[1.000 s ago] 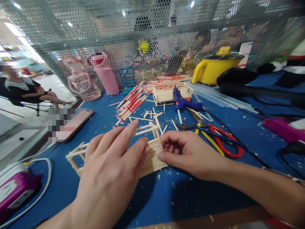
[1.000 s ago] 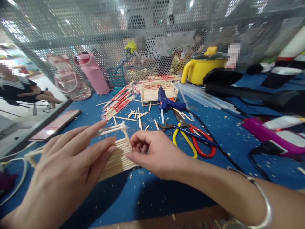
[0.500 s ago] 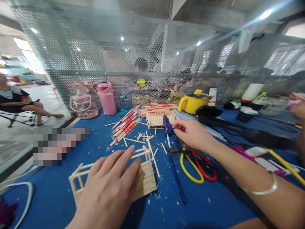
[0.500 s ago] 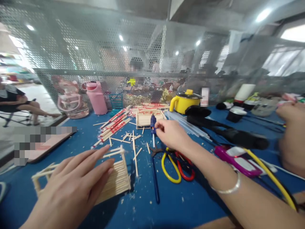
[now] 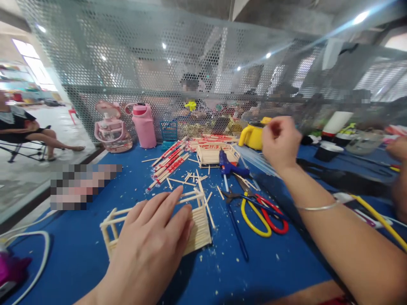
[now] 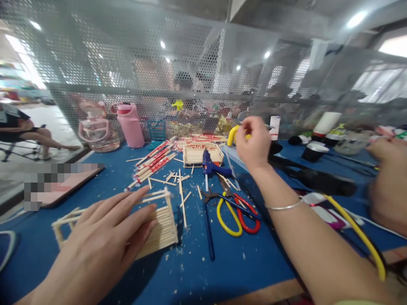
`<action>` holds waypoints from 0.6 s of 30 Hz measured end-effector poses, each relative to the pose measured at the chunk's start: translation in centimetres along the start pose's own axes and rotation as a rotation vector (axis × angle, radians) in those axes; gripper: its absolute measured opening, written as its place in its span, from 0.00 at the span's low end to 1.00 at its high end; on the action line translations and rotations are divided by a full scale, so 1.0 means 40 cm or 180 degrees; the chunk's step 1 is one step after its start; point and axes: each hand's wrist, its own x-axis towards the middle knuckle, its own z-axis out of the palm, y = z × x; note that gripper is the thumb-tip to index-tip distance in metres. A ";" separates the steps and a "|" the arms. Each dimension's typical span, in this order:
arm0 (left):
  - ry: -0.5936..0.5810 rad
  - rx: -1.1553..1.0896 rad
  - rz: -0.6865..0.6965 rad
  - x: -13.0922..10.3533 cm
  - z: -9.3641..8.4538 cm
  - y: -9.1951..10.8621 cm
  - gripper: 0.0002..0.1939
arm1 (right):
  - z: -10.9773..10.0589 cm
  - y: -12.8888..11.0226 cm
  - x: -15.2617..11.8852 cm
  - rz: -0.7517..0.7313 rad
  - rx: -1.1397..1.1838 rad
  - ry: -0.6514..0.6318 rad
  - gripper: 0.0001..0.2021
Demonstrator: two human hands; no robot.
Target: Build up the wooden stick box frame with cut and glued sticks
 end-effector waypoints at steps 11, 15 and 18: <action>-0.0064 -0.0027 -0.0028 0.001 -0.005 0.007 0.08 | 0.093 0.023 -0.162 -0.0044 -0.0255 -0.1909 0.22; -0.0148 -0.0049 -0.0075 0.001 -0.006 0.004 0.08 | 0.127 0.022 -0.149 0.0144 -0.0374 -0.2010 0.19; -0.0200 -0.0059 -0.0105 0.002 -0.006 0.001 0.09 | 0.111 0.012 -0.117 0.0259 -0.0348 -0.1700 0.19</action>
